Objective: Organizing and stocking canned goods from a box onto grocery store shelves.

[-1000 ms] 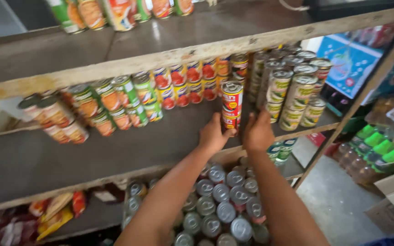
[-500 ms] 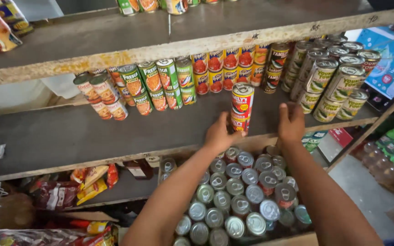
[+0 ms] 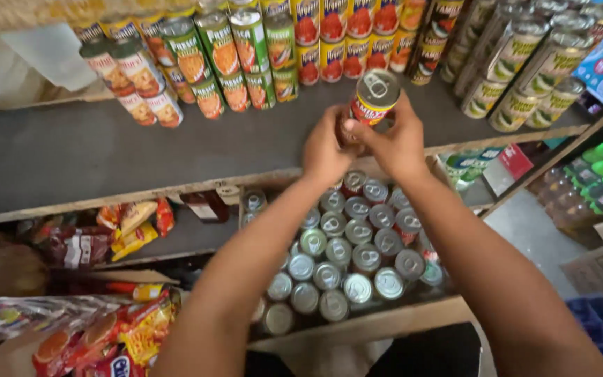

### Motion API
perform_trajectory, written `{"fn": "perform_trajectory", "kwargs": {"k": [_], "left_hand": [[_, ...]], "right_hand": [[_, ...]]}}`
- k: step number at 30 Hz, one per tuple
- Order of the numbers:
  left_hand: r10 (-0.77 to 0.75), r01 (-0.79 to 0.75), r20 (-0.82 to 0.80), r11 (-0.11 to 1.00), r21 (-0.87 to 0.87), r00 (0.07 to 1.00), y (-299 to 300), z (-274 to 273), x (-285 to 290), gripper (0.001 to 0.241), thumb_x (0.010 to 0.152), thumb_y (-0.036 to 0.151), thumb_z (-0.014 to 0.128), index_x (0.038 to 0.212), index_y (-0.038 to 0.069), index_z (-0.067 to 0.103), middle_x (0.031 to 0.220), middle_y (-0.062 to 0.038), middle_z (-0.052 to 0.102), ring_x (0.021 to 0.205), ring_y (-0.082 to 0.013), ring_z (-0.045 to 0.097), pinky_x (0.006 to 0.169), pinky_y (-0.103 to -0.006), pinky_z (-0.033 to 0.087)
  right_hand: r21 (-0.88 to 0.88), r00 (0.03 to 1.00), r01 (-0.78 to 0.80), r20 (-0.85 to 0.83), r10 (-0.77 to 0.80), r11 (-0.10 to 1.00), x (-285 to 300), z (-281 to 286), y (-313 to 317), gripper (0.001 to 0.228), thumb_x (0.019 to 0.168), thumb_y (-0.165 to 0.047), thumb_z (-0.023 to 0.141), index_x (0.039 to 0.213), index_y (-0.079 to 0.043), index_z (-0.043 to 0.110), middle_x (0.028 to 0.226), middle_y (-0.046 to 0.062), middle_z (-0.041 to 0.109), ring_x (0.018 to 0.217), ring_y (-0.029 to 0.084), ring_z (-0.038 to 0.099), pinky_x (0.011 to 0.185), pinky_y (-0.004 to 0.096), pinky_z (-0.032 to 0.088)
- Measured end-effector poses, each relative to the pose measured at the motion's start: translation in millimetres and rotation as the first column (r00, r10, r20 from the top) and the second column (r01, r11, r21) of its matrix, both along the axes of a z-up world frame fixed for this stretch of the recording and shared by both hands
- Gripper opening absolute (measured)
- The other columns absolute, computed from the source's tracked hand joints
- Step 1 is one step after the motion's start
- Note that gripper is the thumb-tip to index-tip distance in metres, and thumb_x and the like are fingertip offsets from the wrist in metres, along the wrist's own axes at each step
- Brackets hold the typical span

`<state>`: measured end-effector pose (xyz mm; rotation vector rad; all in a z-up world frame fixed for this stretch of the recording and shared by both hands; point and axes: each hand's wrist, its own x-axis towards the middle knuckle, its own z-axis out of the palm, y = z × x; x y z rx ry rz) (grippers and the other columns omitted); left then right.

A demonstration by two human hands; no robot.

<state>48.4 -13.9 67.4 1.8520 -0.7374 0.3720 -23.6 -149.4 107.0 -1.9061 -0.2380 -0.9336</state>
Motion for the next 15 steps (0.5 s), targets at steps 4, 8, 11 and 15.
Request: {"fn": "perform_trajectory", "kwargs": {"k": [4,8,11,15], "left_hand": [[-0.094,0.100,0.153,0.994,-0.035,0.984,40.0,12.0,-30.9,0.073,0.072,0.019,0.087,0.134,0.009,0.051,0.124,-0.017,0.068,0.115,-0.0373,0.069,0.095,-0.0441,0.056],[-0.220,0.218,0.056,0.975,0.038,0.974,67.0,-5.6,-61.2,0.076,0.074,0.021,0.086,0.138,0.007,0.048,0.123,-0.017,0.067,0.115,-0.0362,0.069,0.096,-0.0430,0.055],[-0.227,0.232,-0.059,0.967,0.101,0.972,76.2,-29.8,-77.6,0.077,0.074,0.022,0.085,0.140,0.008,0.047,0.120,-0.017,0.068,0.112,-0.0363,0.069,0.094,-0.0433,0.055],[-0.182,0.218,-0.188,0.956,0.194,0.965,74.5,-64.5,-85.5,0.068,0.074,0.015,0.082,0.135,0.013,0.052,0.118,-0.013,0.070,0.110,-0.0348,0.071,0.090,-0.0439,0.057]], "right_hand": [[0.195,0.993,-0.108,-0.027,0.115,0.975,-26.7,1.4,8.8,0.060,0.088,-0.016,0.090,0.136,-0.003,0.055,0.125,0.008,0.070,0.116,0.017,0.068,0.104,0.036,0.056],[0.419,0.979,-0.144,-0.075,0.192,0.896,-62.1,-4.6,10.9,0.053,0.089,-0.011,0.087,0.132,-0.005,0.056,0.125,0.006,0.070,0.117,0.016,0.070,0.107,0.037,0.056],[0.332,0.979,-0.082,-0.149,0.138,0.940,-83.3,-33.2,0.3,0.056,0.085,-0.008,0.086,0.133,-0.005,0.057,0.125,0.005,0.069,0.116,0.016,0.068,0.106,0.037,0.055],[0.065,0.965,0.045,-0.260,-0.026,0.997,-106.1,-75.2,-12.2,0.069,0.076,-0.006,0.086,0.136,-0.004,0.052,0.127,0.007,0.066,0.122,0.018,0.063,0.108,0.038,0.050]]}}
